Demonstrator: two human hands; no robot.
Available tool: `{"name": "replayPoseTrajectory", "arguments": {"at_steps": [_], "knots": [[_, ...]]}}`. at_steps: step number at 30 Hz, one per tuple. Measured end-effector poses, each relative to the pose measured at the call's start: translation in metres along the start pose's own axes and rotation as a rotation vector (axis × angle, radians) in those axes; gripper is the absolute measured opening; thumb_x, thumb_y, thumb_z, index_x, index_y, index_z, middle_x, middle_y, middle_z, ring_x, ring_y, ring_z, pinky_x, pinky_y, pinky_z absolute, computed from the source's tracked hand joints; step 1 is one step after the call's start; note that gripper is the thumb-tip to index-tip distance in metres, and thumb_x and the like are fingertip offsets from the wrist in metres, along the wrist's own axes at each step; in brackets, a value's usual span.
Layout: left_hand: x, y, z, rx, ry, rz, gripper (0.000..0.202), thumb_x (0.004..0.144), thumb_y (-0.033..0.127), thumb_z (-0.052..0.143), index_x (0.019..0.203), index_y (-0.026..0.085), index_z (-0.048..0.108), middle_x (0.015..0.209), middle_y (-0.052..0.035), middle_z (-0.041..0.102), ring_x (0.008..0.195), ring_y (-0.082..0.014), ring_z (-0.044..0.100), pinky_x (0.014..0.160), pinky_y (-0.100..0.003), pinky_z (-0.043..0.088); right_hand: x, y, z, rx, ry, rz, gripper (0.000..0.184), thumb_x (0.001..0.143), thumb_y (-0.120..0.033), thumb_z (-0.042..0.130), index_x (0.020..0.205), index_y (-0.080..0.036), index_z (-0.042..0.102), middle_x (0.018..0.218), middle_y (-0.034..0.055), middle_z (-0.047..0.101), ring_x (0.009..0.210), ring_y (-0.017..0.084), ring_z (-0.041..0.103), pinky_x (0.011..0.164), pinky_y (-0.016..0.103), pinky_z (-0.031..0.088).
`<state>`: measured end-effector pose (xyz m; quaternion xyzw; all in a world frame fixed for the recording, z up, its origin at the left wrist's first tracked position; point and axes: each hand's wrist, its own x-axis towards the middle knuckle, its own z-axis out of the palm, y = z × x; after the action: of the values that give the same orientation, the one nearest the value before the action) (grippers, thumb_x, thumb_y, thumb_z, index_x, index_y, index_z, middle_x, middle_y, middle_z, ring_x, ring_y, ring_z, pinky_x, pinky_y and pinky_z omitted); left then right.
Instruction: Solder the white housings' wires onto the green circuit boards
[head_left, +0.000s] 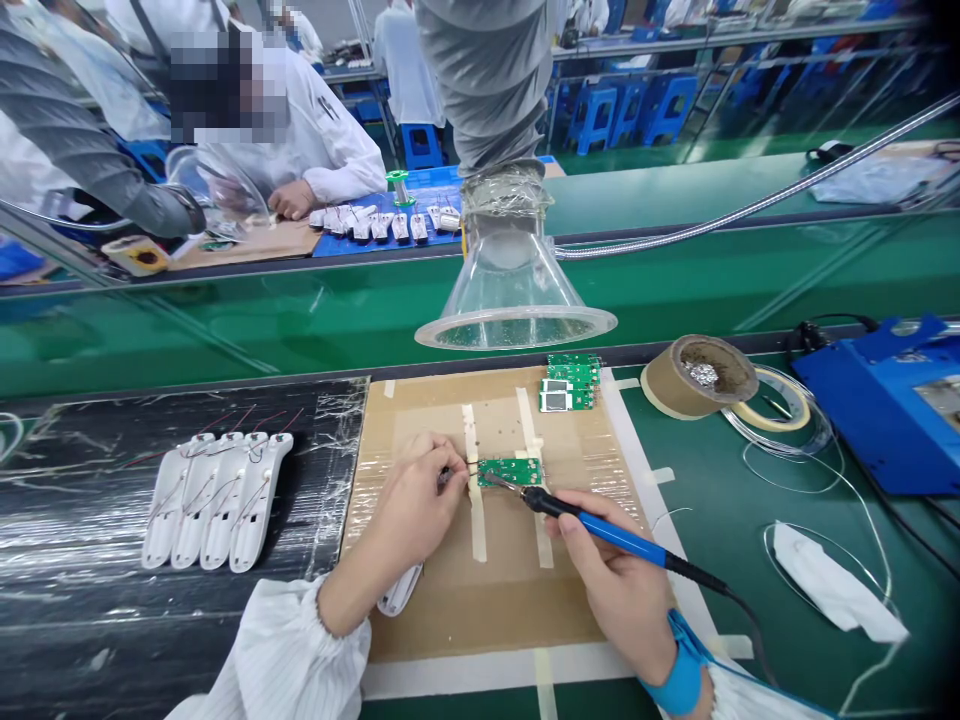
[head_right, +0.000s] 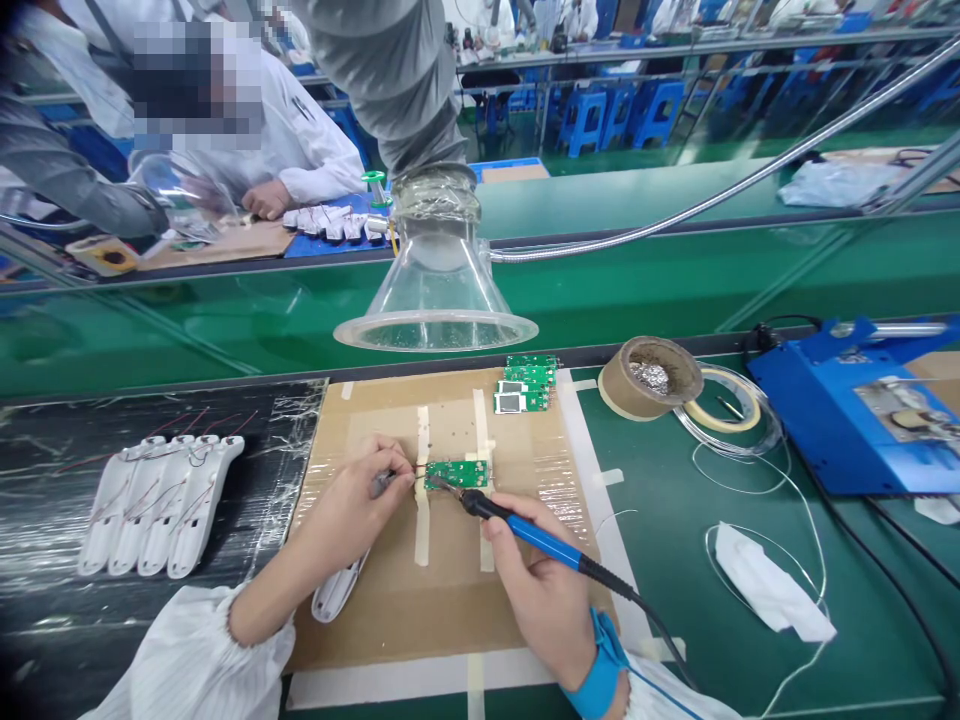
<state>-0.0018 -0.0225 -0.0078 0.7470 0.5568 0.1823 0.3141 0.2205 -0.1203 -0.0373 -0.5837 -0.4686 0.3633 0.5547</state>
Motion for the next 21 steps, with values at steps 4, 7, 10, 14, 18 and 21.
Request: {"name": "replayPoseTrajectory", "arguments": {"at_steps": [4,7,10,14,18,21], "knots": [[0.0004,0.0006,-0.0004,0.005,0.001,0.003,0.02,0.095,0.013,0.056,0.078,0.022,0.061,0.101,-0.0055,0.064,0.105,-0.0289,0.063,0.095,-0.047,0.048,-0.0007,0.0002,-0.0004,0.003,0.002,0.001,0.013,0.101,-0.036,0.074,0.111,-0.03,0.082,0.092,0.004,0.084,0.079,0.023,0.082,0.079,0.034,0.071],[0.0007,0.0002,-0.0009,0.005,0.001,0.0,0.02,0.095,0.013,0.056,0.078,0.022,0.061,0.101,-0.0056,0.064,0.105,-0.0288,0.063,0.095,-0.047,0.048,-0.0016,0.0031,-0.0014,0.009,0.015,0.006,0.014,0.101,-0.037,0.074,0.111,-0.029,0.081,0.091,0.0045,0.084,0.08,0.024,0.082,0.076,0.034,0.071],[0.0005,-0.0006,-0.001,0.001,-0.003,0.001,0.02,0.096,0.013,0.056,0.078,0.022,0.061,0.102,-0.0056,0.064,0.105,-0.0287,0.063,0.096,-0.048,0.048,-0.0023,0.0068,-0.0027,-0.007,0.007,0.001,0.016,0.101,-0.036,0.075,0.112,-0.027,0.081,0.094,0.0058,0.084,0.082,0.025,0.083,0.077,0.035,0.071],[0.0004,-0.0008,-0.0007,-0.002,-0.004,0.004,0.02,0.095,0.013,0.056,0.078,0.022,0.061,0.101,-0.0059,0.064,0.106,-0.0292,0.062,0.096,-0.048,0.048,-0.0022,0.0062,-0.0011,-0.003,0.036,-0.006,0.015,0.1,-0.036,0.075,0.11,-0.027,0.082,0.093,0.0055,0.084,0.081,0.024,0.082,0.079,0.034,0.071],[0.0007,-0.0004,-0.0003,-0.009,-0.006,0.006,0.02,0.096,0.013,0.056,0.079,0.022,0.061,0.101,-0.0059,0.064,0.105,-0.0292,0.062,0.096,-0.049,0.047,-0.0018,0.0017,0.0009,0.0,0.045,0.002,0.014,0.099,-0.036,0.075,0.109,-0.028,0.082,0.092,0.0046,0.083,0.08,0.022,0.082,0.077,0.031,0.07],[0.0003,-0.0011,-0.0002,-0.011,0.001,0.013,0.019,0.096,0.012,0.056,0.08,0.022,0.06,0.101,-0.0054,0.064,0.104,-0.0285,0.062,0.096,-0.048,0.048,-0.0011,0.0001,0.0006,-0.008,0.039,0.005,0.015,0.099,-0.036,0.075,0.109,-0.027,0.082,0.09,0.005,0.083,0.08,0.023,0.082,0.076,0.032,0.07]]}}
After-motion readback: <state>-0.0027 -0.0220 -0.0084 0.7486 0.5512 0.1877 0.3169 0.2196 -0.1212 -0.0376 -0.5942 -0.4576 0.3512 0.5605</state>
